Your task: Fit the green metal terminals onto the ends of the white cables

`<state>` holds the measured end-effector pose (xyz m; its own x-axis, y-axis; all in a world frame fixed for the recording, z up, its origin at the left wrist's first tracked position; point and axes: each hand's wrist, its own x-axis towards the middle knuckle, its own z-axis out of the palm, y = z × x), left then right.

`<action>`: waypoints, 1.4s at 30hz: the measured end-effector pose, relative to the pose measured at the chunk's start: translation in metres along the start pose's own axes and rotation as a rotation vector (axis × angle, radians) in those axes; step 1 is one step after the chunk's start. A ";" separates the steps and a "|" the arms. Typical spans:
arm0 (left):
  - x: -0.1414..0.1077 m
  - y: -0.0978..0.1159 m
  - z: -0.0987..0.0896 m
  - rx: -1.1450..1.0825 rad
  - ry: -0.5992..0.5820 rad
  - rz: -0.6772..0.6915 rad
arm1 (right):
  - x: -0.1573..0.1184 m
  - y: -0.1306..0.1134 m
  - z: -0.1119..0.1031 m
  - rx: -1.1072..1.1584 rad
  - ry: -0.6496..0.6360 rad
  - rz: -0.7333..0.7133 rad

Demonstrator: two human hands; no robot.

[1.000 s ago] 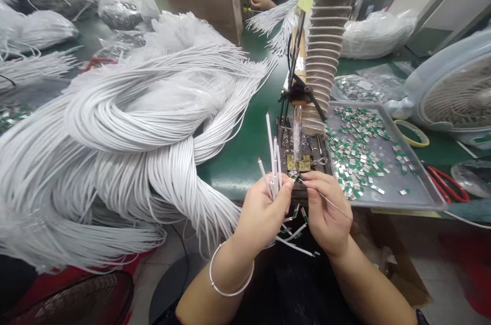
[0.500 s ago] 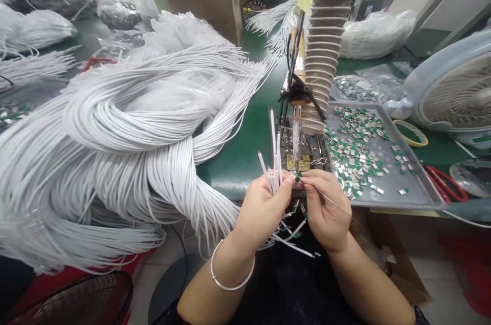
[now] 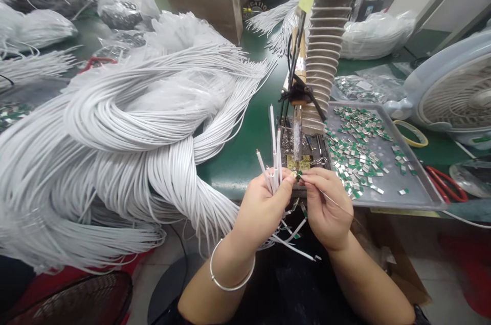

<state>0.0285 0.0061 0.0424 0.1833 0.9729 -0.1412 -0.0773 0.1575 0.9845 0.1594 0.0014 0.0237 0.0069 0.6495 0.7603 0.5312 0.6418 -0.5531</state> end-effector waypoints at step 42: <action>-0.021 -0.055 0.000 -0.407 -0.288 -0.029 | -0.040 -0.024 -0.047 0.154 0.019 0.235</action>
<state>0.0293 -0.0229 -0.0090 0.4498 0.8898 -0.0770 -0.4338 0.2931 0.8520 0.1862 -0.0586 0.0228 0.1315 0.7813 0.6101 0.3783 0.5293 -0.7594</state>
